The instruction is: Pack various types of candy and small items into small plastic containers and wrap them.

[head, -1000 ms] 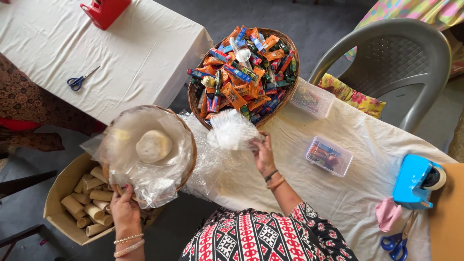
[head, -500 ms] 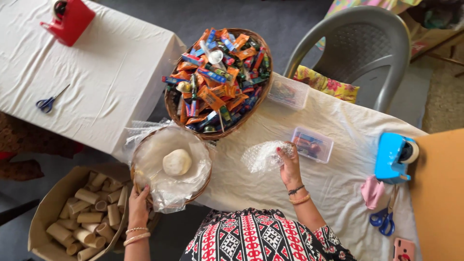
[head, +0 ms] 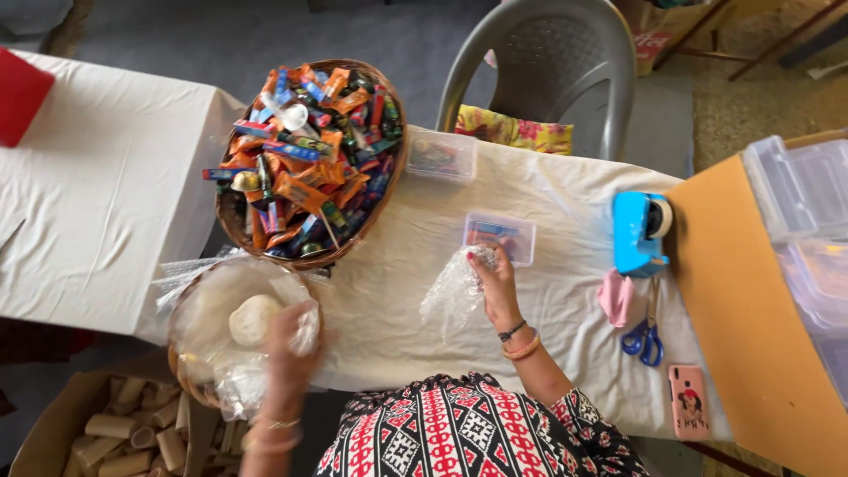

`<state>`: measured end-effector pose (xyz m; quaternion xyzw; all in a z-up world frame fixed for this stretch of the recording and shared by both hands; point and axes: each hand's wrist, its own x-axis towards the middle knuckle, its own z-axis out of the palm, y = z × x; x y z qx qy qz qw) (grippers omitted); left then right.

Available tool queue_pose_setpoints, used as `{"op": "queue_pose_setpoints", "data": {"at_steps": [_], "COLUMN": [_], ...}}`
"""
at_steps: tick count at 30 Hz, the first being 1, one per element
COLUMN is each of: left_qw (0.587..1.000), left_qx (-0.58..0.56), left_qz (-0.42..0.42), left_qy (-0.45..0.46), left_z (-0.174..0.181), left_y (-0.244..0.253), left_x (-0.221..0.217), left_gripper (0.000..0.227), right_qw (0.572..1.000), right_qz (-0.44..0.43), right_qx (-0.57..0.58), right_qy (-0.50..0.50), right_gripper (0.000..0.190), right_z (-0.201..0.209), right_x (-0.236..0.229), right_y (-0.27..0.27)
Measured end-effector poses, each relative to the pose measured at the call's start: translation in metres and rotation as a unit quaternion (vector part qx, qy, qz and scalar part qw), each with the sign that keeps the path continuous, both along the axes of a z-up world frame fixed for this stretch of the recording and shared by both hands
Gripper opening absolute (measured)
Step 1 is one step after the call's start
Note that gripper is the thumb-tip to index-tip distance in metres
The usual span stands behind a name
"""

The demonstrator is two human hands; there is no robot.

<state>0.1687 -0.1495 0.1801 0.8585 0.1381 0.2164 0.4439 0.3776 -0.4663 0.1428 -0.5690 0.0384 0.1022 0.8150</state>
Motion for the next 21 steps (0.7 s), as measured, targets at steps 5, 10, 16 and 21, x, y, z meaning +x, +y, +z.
{"op": "queue_pose_setpoints", "data": {"at_steps": [5,10,16,21], "left_qw": [0.969,0.949,0.968,0.964], "left_qx": [0.014,-0.238,-0.056,0.105], "left_qz": [-0.244,-0.204,-0.103,-0.179], "left_qy": [-0.027,0.041,0.222,0.168], "left_z": [-0.011,-0.050,0.028,0.012], "left_y": [-0.117,-0.153,-0.202,-0.213], "left_x": [0.113,0.164,0.191,0.212], "left_gripper": [0.074,0.033,0.020,0.024], "right_qw": [0.998,0.998,0.943,0.934], "right_qz": [0.030,0.057,-0.056,0.104], "right_qx": [0.024,-0.014,-0.313,-0.301], "right_qy": [0.039,0.010,-0.097,-0.161], "right_gripper": [0.021,0.026,0.029,0.067], "right_z": [-0.012,-0.022,0.010,0.011], "right_x": [0.008,0.021,-0.010,-0.015], "right_y": [-0.030,-0.080,-0.086,-0.075]}}
